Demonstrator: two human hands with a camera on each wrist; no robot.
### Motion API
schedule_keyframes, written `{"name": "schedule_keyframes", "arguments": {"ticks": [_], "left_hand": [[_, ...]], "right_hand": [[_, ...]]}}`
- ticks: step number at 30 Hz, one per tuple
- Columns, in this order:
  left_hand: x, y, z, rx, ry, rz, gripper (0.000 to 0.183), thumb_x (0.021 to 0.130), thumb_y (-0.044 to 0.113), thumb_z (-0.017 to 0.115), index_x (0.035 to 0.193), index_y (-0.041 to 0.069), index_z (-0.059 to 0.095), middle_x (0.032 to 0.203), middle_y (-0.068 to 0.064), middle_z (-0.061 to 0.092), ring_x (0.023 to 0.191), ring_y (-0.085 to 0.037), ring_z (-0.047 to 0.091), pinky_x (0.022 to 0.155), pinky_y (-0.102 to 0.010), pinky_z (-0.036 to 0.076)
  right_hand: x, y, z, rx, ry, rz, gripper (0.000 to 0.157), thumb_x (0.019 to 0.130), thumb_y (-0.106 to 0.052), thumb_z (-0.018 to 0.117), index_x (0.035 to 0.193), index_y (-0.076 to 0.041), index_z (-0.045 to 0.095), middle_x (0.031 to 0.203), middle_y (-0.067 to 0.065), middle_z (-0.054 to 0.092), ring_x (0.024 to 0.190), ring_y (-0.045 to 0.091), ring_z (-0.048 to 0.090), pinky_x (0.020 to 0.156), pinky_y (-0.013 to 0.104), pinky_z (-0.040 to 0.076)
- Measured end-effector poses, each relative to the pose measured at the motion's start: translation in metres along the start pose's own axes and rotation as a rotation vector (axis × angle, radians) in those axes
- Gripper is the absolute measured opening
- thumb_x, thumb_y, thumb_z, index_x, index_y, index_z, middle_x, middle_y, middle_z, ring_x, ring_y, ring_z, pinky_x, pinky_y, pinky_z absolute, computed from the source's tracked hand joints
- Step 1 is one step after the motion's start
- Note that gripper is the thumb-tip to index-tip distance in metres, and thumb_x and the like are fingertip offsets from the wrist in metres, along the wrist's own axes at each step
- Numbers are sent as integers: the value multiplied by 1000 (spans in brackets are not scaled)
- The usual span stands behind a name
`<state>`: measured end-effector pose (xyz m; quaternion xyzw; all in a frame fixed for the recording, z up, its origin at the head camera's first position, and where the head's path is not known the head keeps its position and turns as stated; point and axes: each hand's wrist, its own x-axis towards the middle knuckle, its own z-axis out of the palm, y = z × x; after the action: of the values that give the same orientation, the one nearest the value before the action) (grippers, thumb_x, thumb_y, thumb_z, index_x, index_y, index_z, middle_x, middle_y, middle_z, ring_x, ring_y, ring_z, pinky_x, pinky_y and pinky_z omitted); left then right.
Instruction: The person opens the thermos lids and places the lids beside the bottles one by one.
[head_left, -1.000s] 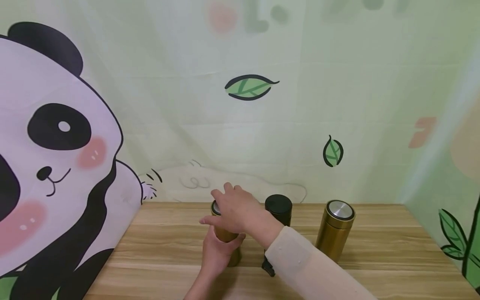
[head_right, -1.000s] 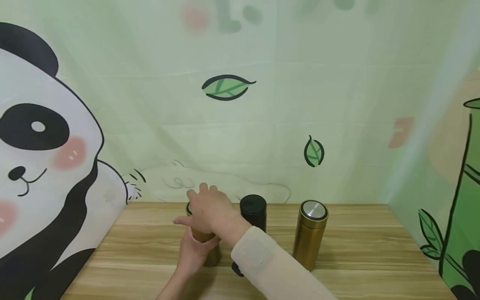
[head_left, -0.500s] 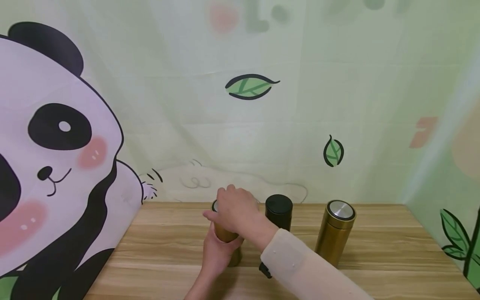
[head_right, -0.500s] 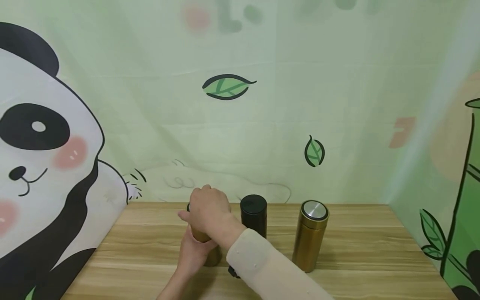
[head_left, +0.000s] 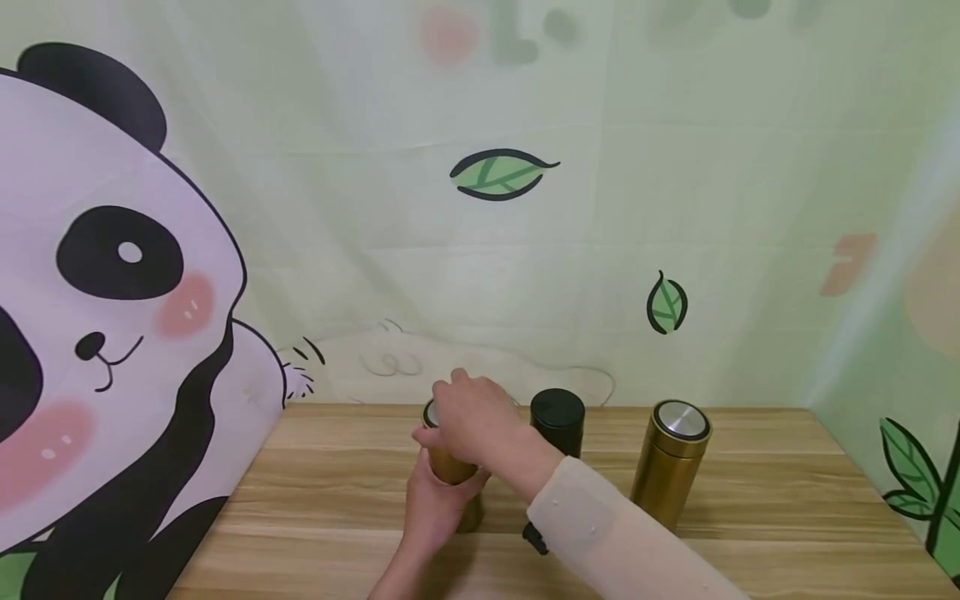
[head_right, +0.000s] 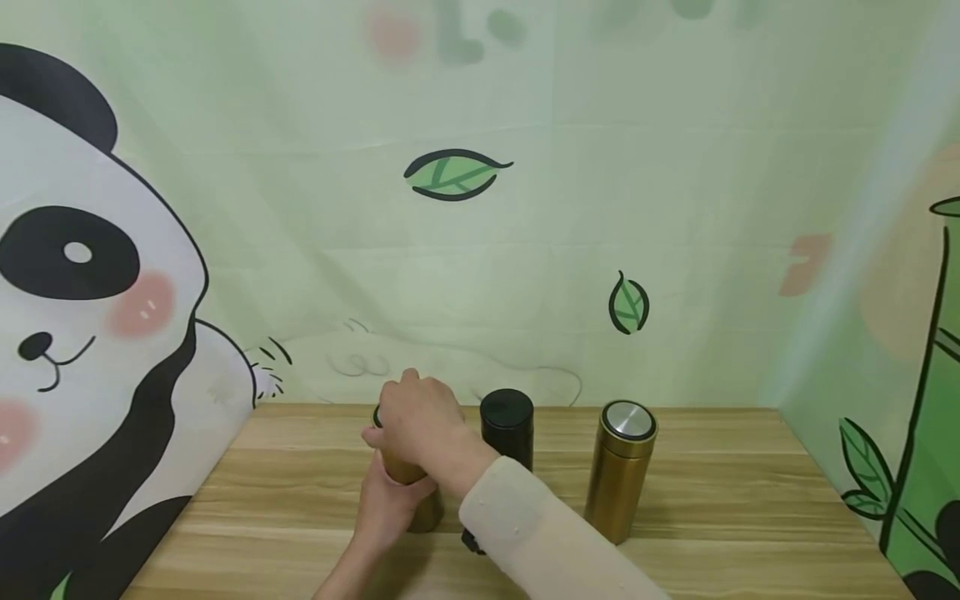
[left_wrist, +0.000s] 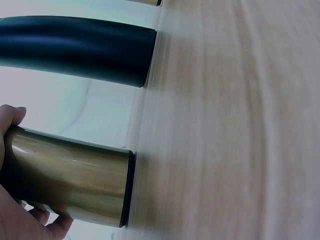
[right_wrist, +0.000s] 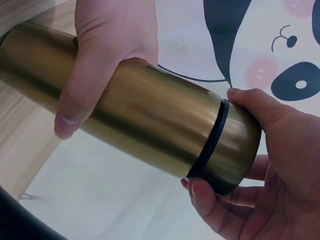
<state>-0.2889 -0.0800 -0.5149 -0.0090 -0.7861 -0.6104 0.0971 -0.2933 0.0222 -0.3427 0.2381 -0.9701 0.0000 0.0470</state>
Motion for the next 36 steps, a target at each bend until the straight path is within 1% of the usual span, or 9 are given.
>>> {"name": "schedule_keyframes", "arguments": {"ticks": [4, 10, 18, 23, 25, 27, 29, 33, 36], "left_hand": [[0, 0, 0, 2, 5, 12, 71, 79, 36, 90, 137, 20, 52, 116, -4, 70, 100, -20, 65, 88, -38, 52], [0, 0, 0, 11, 16, 24, 70, 78, 35, 91, 136, 20, 54, 113, -4, 70, 98, -18, 65, 86, -38, 53], [-1, 2, -1, 33, 21, 10, 70, 79, 34, 90, 135, 16, 53, 115, -5, 70, 100, -19, 66, 88, -39, 53], [-1, 2, 0, 37, 23, 6, 71, 79, 34, 90, 136, 15, 53, 117, -5, 70, 102, -20, 66, 90, -39, 53], [-1, 2, 0, 39, 25, 6, 71, 78, 34, 90, 136, 15, 52, 116, -5, 70, 102, -20, 66, 90, -39, 53], [-1, 2, 0, 42, 23, 7, 71, 79, 34, 90, 136, 15, 52, 116, -5, 70, 101, -20, 66, 89, -39, 53], [-1, 2, 0, 41, 22, 8, 70, 79, 33, 90, 135, 14, 54, 115, -5, 70, 100, -19, 65, 88, -38, 53], [-1, 2, 0, 27, 20, 6, 68, 79, 33, 90, 134, 14, 55, 114, -5, 70, 98, -19, 65, 88, -38, 52], [0, 2, 0, 23, 20, 7, 70, 78, 34, 90, 135, 17, 53, 114, -4, 70, 98, -19, 65, 89, -38, 51]], "right_hand": [[0, 2, -1, -18, -2, -35, 54, 97, -60, 63, 115, -9, 67, 97, 6, 61, 73, 17, 61, 64, 27, 54], [-1, 6, -2, 12, -17, -76, 52, 97, -58, 64, 119, -11, 67, 103, 5, 61, 79, 17, 63, 70, 28, 56], [1, 10, -4, 51, -40, -104, 57, 95, -56, 68, 135, -15, 64, 114, 7, 62, 90, 19, 65, 75, 29, 56], [0, 12, -4, 87, -51, -109, 59, 95, -54, 70, 140, -17, 62, 117, 6, 62, 96, 19, 64, 80, 30, 56], [-1, 12, -4, 84, -53, -107, 60, 95, -55, 69, 142, -18, 61, 117, 6, 62, 96, 19, 64, 79, 32, 57], [-1, 13, -4, 71, -53, -103, 60, 96, -57, 67, 143, -20, 60, 118, 5, 63, 96, 18, 64, 76, 33, 57], [-2, 13, -3, 50, -47, -91, 64, 95, -63, 64, 144, -23, 58, 119, 4, 63, 96, 18, 65, 74, 34, 57], [-4, 13, -3, 25, -29, -44, 80, 90, -80, 54, 149, -26, 52, 123, 2, 63, 97, 19, 67, 74, 39, 57], [-3, 11, -4, 30, -14, -3, 90, 87, -88, 45, 150, -24, 50, 124, 3, 64, 95, 22, 68, 76, 41, 57]]}}
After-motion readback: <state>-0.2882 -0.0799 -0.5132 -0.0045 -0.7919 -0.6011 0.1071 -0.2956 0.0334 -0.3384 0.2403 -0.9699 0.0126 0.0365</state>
